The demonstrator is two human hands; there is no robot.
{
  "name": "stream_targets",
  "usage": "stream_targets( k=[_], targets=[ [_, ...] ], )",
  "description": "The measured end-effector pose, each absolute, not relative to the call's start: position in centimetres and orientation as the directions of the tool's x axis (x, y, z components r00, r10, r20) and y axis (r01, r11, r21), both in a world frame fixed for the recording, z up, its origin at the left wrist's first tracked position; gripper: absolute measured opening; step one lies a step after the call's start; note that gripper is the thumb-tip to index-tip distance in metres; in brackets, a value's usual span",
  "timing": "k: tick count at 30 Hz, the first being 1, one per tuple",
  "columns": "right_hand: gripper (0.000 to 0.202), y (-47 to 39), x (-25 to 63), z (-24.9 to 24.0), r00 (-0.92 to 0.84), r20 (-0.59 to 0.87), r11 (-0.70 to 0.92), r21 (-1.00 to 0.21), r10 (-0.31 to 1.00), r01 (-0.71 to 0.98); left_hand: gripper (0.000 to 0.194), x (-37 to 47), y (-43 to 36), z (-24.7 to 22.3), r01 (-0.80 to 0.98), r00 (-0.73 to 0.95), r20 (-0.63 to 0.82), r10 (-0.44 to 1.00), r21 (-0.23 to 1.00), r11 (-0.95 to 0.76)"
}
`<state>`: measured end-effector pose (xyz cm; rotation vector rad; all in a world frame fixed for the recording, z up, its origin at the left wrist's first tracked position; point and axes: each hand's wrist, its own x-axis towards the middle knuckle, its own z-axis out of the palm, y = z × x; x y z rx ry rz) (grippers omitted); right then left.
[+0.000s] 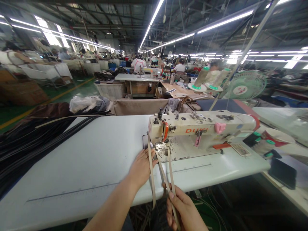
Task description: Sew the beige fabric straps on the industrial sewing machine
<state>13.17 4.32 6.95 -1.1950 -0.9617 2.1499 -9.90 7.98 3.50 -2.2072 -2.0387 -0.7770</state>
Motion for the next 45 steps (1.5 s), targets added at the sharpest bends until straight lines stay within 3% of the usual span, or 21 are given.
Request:
stream_targets(
  k=[8, 16, 32, 45],
  targets=[
    [0.063, 4.6, 12.2, 7.6, -0.516, -0.479, -0.6, -0.795, 0.71, -0.087, 0.042, -9.9, 7.8, 3.7, 0.938, 0.0, 0.415, 0.91, 0.316, -0.145],
    [0.075, 5.5, 11.0, 7.8, -0.494, -0.501, -0.611, -0.787, 0.711, -0.083, 0.039, -10.0, 7.7, 4.1, 0.923, 0.009, 0.429, 0.903, 0.343, -0.173],
    [0.064, 6.5, 10.2, 7.9, -0.496, -0.442, -0.588, -0.787, 0.748, -0.186, 0.04, -10.0, 7.8, 3.5, 0.924, 0.028, 0.455, 0.89, 0.328, -0.196],
    [0.052, 4.8, 12.3, 6.6, -0.553, -0.446, -0.592, -0.799, 0.704, -0.109, 0.04, -9.9, 7.8, 4.0, 0.924, 0.019, 0.454, 0.891, 0.333, -0.189]
  ],
)
